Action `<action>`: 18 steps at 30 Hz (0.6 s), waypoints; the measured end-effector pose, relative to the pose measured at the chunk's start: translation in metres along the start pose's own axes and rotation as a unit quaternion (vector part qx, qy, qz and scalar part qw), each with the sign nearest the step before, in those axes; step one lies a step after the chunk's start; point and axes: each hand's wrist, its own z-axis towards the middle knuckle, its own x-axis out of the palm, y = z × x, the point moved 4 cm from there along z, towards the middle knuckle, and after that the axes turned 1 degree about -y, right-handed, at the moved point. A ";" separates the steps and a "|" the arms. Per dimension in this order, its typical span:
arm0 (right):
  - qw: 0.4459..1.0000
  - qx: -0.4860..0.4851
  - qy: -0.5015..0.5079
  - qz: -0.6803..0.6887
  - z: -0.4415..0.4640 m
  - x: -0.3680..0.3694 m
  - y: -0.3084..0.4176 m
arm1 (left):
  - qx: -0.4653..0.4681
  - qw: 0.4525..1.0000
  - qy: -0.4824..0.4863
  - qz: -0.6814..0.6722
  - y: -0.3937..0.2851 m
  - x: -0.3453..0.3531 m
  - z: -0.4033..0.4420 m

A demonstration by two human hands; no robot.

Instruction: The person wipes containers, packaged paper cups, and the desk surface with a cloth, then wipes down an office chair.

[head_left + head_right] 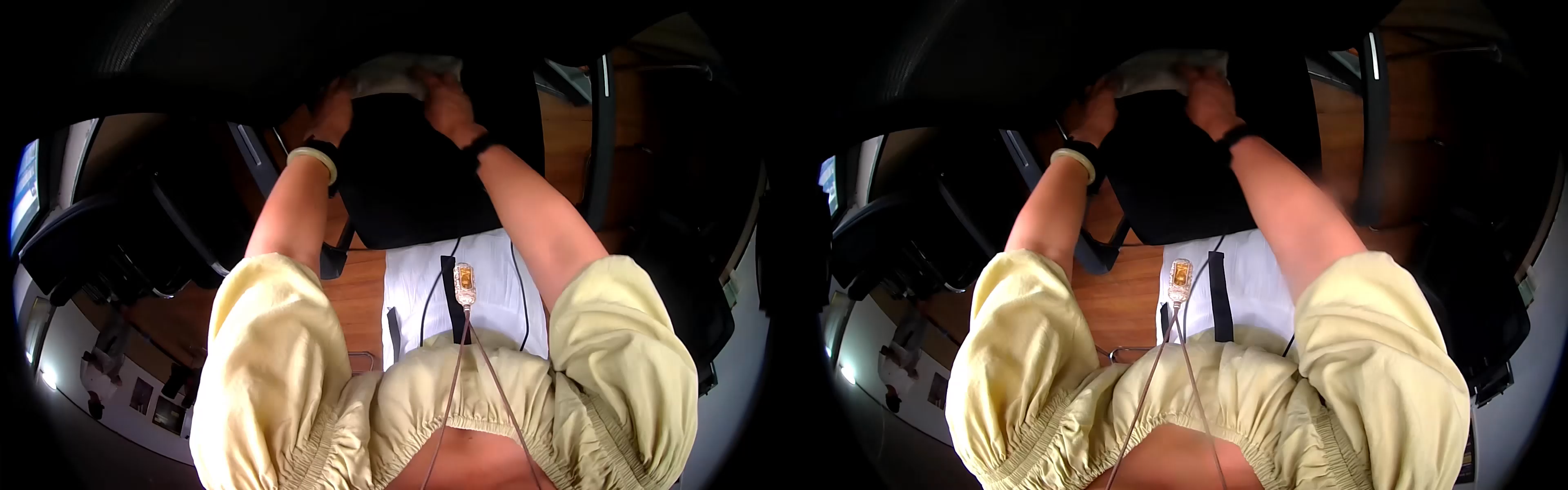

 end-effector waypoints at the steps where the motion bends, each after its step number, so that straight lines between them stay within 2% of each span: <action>1: 0.998 -0.021 0.056 -0.029 0.003 0.017 0.013 | 0.006 0.998 -0.044 0.047 0.004 0.006 -0.009; 2: 0.994 -0.005 0.111 0.007 -0.002 0.035 0.023 | 0.011 0.991 -0.090 0.095 0.007 0.016 -0.019; 4: 0.994 -0.013 0.111 -0.015 -0.025 0.075 0.029 | 0.013 0.972 -0.160 0.171 0.014 0.055 -0.041; 5: 0.991 -0.015 0.131 -0.002 -0.046 0.084 0.032 | -0.037 0.973 -0.084 0.214 0.011 0.081 -0.057; 6: 0.987 -0.026 0.155 -0.011 -0.064 0.092 0.032 | -0.105 0.970 -0.099 0.193 -0.013 0.076 -0.082; 7: 0.983 -0.039 0.178 -0.020 -0.080 0.099 0.029 | -0.119 0.973 -0.026 0.197 -0.031 0.076 -0.104; 9: 0.975 -0.035 0.217 -0.042 -0.116 0.107 0.017 | -0.088 0.974 -0.013 0.209 -0.053 0.099 -0.148; 11: 0.966 -0.076 0.236 -0.081 -0.158 0.118 -0.002 | -0.070 0.976 0.075 0.191 -0.072 0.122 -0.192; 13: 0.937 -0.024 0.340 -0.077 -0.199 0.123 -0.020 | -0.034 0.978 0.143 0.147 -0.094 0.145 -0.237; 14: 0.908 -0.023 0.405 -0.101 -0.222 0.130 -0.034 | -0.036 0.976 0.205 0.063 -0.103 0.160 -0.256; 15: 0.875 -0.022 0.467 -0.125 -0.243 0.134 -0.047 | -0.045 0.946 0.320 0.010 -0.119 0.150 -0.265; 16: 0.846 0.002 0.516 -0.135 -0.261 0.128 -0.057 | -0.017 0.915 0.402 -0.020 -0.131 0.153 -0.279; 17: 0.815 0.027 0.561 -0.145 -0.272 0.125 -0.068 | -0.011 0.895 0.442 -0.065 -0.138 0.161 -0.288; 18: 0.829 0.050 0.542 -0.131 -0.264 0.114 -0.069 | 0.004 0.906 0.417 -0.077 -0.147 0.150 -0.277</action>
